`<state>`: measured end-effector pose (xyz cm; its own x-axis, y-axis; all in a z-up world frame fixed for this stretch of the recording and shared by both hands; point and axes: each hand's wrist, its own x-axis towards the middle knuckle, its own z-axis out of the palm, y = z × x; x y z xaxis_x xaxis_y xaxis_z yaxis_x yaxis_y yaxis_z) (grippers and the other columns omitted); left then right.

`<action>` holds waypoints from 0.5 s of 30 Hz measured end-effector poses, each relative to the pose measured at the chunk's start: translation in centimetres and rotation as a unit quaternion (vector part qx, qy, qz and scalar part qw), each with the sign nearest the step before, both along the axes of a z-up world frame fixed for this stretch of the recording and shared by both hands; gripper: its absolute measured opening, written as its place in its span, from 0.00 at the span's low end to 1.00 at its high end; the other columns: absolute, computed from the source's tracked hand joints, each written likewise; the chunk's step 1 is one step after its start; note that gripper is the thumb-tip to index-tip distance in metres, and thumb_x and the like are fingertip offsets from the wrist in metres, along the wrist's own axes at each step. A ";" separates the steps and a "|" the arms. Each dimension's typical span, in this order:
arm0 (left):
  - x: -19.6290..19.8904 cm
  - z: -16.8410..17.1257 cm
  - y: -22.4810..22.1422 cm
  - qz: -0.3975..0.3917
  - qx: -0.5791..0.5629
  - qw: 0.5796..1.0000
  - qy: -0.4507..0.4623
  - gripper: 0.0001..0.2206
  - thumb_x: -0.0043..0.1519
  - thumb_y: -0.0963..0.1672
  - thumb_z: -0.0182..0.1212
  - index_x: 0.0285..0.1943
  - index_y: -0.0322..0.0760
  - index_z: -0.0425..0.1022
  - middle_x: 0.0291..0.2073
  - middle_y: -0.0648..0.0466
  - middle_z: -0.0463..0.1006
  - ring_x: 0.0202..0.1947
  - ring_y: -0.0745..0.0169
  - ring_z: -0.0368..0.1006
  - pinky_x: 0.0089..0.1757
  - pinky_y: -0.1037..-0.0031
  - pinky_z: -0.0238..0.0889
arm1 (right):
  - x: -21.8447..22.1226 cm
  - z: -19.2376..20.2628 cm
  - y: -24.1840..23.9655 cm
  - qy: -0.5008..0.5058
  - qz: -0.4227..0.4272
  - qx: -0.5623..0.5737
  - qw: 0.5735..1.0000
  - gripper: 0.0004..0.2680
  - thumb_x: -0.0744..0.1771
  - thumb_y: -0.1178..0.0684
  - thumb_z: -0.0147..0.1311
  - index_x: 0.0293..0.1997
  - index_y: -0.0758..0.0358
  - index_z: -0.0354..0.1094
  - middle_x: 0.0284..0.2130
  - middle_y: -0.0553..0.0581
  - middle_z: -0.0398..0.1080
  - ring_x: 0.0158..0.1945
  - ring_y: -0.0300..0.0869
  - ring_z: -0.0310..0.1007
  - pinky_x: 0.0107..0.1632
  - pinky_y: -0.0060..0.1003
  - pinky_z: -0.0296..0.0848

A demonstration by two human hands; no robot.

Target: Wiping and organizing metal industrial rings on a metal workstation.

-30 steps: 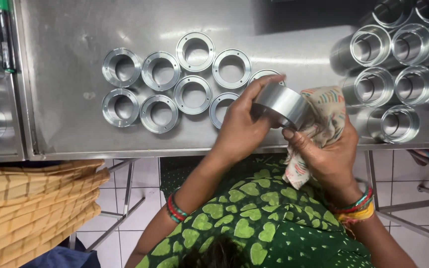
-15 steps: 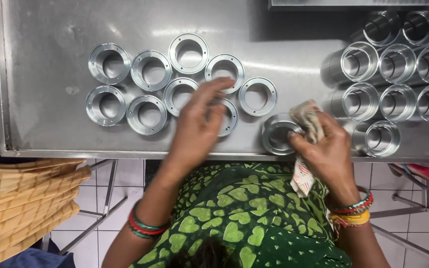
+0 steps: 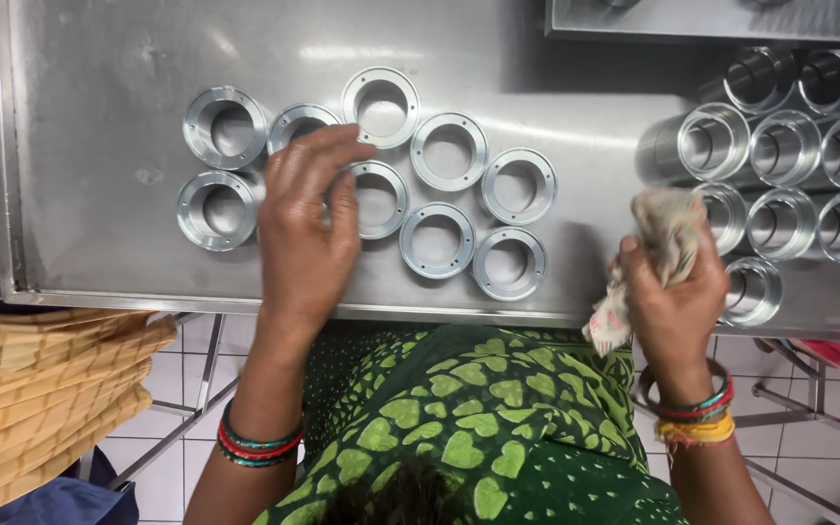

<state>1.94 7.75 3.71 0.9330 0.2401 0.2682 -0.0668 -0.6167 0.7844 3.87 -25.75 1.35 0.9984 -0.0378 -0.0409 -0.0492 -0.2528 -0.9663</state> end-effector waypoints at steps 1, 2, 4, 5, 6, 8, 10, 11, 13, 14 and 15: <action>0.2 -0.6 -0.4 0.002 0.001 1.000 0.000 0.13 0.66 0.35 0.56 0.55 0.39 0.79 0.59 0.51 0.78 0.64 0.52 0.72 0.60 0.63 0.69 | -0.7 -0.6 0.0 0.000 0.002 0.001 1.000 0.11 0.70 0.64 0.55 0.60 0.72 0.65 0.45 0.59 0.74 0.38 0.40 0.78 0.39 0.32 0.80; 0.4 -1.2 -0.7 -0.031 0.029 0.999 -0.003 0.11 0.66 0.38 0.59 0.56 0.38 0.79 0.62 0.50 0.74 0.67 0.48 0.67 0.63 0.58 0.63 | -1.3 -1.2 0.1 -0.050 0.016 -0.099 0.994 0.11 0.69 0.65 0.56 0.57 0.73 0.67 0.46 0.61 0.73 0.38 0.43 0.77 0.39 0.35 0.78; 0.7 -2.2 -2.2 -0.060 0.059 0.996 -0.005 0.11 0.66 0.40 0.62 0.56 0.38 0.78 0.64 0.49 0.71 0.69 0.45 0.62 0.67 0.54 0.57 | -2.5 -2.2 0.4 -0.100 0.033 -0.194 0.975 0.11 0.67 0.66 0.57 0.55 0.74 0.68 0.47 0.63 0.72 0.38 0.45 0.76 0.38 0.37 0.76; 0.8 -2.6 -3.3 -0.101 0.079 0.992 -0.002 0.13 0.63 0.45 0.65 0.56 0.39 0.78 0.67 0.48 0.67 0.72 0.40 0.56 0.67 0.45 0.49 | -3.0 -2.6 0.6 -0.151 0.044 -0.256 0.954 0.10 0.66 0.66 0.58 0.53 0.72 0.69 0.44 0.63 0.71 0.40 0.48 0.76 0.41 0.39 0.74; 0.9 -3.0 -4.3 -0.141 0.100 0.985 0.001 0.16 0.61 0.49 0.68 0.55 0.41 0.77 0.69 0.47 0.63 0.74 0.36 0.50 0.67 0.35 0.40 | -3.4 -3.1 0.8 -0.202 0.054 -0.314 0.926 0.09 0.65 0.66 0.59 0.50 0.70 0.70 0.41 0.63 0.70 0.41 0.52 0.74 0.43 0.42 0.73; 1.2 -3.1 -6.6 -0.162 0.109 0.980 0.045 0.20 0.59 0.52 0.69 0.56 0.41 0.76 0.71 0.45 0.58 0.75 0.35 0.44 0.66 0.29 0.34 | -3.3 -3.2 1.1 -0.211 0.053 -0.313 0.924 0.11 0.65 0.66 0.58 0.52 0.69 0.71 0.42 0.63 0.71 0.42 0.52 0.74 0.44 0.43 0.73; 1.5 -3.3 -7.7 -0.177 0.123 0.972 0.091 0.25 0.56 0.56 0.69 0.56 0.41 0.75 0.73 0.43 0.53 0.77 0.35 0.39 0.64 0.24 0.28 | -3.3 -3.6 1.3 -0.222 0.055 -0.305 0.925 0.12 0.64 0.66 0.57 0.53 0.68 0.72 0.43 0.63 0.71 0.42 0.53 0.74 0.45 0.43 0.73; 1.6 -3.5 -7.6 -0.190 0.151 0.965 0.102 0.29 0.55 0.56 0.68 0.62 0.41 0.73 0.75 0.42 0.46 0.77 0.34 0.35 0.63 0.22 0.25 | -3.3 -3.9 1.2 -0.213 0.048 -0.305 0.927 0.11 0.64 0.66 0.58 0.52 0.69 0.72 0.43 0.63 0.71 0.42 0.53 0.74 0.44 0.42 0.73; 1.9 -4.0 -7.5 -0.198 0.181 0.956 0.115 0.34 0.54 0.56 0.67 0.67 0.40 0.70 0.78 0.41 0.39 0.77 0.34 0.31 0.62 0.20 0.23 | -3.3 -4.4 0.9 -0.206 0.045 -0.303 0.930 0.10 0.65 0.65 0.58 0.51 0.70 0.71 0.44 0.63 0.70 0.41 0.52 0.74 0.43 0.41 0.72; 2.0 -4.2 -7.3 -0.195 0.186 0.955 0.123 0.33 0.54 0.55 0.66 0.69 0.45 0.69 0.78 0.42 0.36 0.78 0.35 0.31 0.63 0.21 0.22 | -3.4 -4.7 0.8 -0.205 0.039 -0.303 0.930 0.09 0.66 0.65 0.58 0.51 0.70 0.71 0.44 0.63 0.71 0.42 0.51 0.74 0.44 0.40 0.72; 2.2 -4.4 -7.1 -0.192 0.190 0.954 0.131 0.32 0.55 0.55 0.64 0.70 0.49 0.69 0.79 0.43 0.34 0.79 0.36 0.30 0.64 0.21 0.22 | -3.5 -4.9 0.6 -0.204 0.033 -0.303 0.930 0.07 0.68 0.65 0.58 0.51 0.69 0.71 0.45 0.62 0.71 0.42 0.50 0.74 0.45 0.40 0.72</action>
<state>4.11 0.63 -0.65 0.9794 -0.2013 0.0127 -0.1774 -0.8297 0.5293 0.35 -25.12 -3.57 0.9270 0.1307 0.3515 0.3252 -0.7471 -0.5798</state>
